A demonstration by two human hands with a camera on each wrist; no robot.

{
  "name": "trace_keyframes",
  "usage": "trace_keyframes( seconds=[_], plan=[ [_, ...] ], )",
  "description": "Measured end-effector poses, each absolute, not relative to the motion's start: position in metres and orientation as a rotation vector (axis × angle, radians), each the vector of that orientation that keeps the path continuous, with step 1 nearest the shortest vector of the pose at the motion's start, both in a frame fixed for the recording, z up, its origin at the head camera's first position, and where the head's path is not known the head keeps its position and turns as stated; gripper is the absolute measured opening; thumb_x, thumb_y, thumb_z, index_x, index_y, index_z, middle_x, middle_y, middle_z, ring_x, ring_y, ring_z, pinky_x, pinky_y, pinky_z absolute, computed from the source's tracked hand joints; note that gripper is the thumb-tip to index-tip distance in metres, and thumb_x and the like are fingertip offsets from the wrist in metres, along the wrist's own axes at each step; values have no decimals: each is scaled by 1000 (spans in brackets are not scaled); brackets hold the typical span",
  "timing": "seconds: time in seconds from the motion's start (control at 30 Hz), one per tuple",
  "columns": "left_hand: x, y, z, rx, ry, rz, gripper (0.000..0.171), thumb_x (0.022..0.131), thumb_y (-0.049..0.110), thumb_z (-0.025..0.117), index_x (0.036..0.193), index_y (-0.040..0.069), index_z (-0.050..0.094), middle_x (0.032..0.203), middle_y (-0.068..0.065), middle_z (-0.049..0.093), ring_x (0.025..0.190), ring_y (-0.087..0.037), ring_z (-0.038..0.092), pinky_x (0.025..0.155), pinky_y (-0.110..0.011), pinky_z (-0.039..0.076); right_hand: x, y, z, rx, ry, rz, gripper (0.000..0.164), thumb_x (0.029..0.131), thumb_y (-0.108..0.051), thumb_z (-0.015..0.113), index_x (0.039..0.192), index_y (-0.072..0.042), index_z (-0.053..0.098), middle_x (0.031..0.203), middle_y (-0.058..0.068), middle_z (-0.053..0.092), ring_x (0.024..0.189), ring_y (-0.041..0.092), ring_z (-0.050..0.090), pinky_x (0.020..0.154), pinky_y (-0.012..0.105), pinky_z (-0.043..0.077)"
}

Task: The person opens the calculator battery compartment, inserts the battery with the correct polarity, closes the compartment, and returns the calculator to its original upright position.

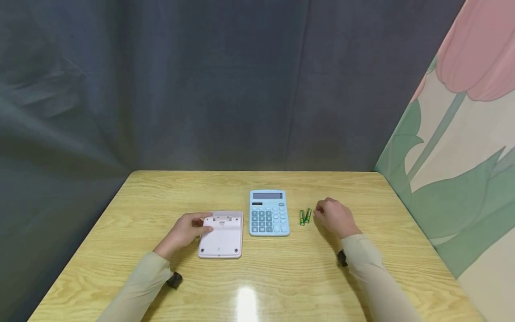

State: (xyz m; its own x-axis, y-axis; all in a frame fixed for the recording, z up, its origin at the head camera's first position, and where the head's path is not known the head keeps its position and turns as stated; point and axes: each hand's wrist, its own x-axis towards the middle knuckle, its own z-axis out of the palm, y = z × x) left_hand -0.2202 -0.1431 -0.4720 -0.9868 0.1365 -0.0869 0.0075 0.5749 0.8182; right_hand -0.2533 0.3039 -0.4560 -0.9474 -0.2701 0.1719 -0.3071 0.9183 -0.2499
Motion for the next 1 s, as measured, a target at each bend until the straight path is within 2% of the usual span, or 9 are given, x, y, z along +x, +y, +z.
trace_keyframes(
  seconds=[0.27, 0.6, 0.8, 1.0],
  plan=[
    [-220, -143, -472, 120, 2676, 1375, 45, 89, 16, 77, 132, 11, 66, 102, -7, 65, 88, -19, 57, 71, -29, 49, -256, 289, -456, 303, -3033, 460, 19, 93, -16, 66, 96, 2, 73, 83, 11, 71, 70, 21, 63, 58, 41, 53],
    [-219, -142, -474, 101, 2654, 1401, 46, 89, 14, 77, 133, 11, 66, 100, -8, 64, 83, -18, 55, 67, -29, 49, -259, 284, -459, 225, -3080, 529, 23, 95, -20, 63, 98, 1, 73, 91, 17, 73, 73, 25, 66, 56, 42, 53],
    [-218, -143, -473, 99, 2648, 1409, 46, 89, 14, 76, 133, 11, 65, 100, -8, 64, 83, -18, 55, 67, -29, 50, -263, 277, -460, 178, -3095, 539, 28, 95, -25, 64, 101, 1, 73, 92, 16, 73, 72, 22, 65, 55, 38, 52],
    [-219, -142, -472, 112, 2645, 1415, 46, 89, 15, 76, 134, 11, 65, 101, -8, 64, 84, -18, 55, 67, -29, 49, -264, 273, -459, 165, -3112, 566, 25, 94, -22, 64, 102, 1, 73, 88, 13, 73, 73, 22, 66, 54, 37, 52]
  ],
)
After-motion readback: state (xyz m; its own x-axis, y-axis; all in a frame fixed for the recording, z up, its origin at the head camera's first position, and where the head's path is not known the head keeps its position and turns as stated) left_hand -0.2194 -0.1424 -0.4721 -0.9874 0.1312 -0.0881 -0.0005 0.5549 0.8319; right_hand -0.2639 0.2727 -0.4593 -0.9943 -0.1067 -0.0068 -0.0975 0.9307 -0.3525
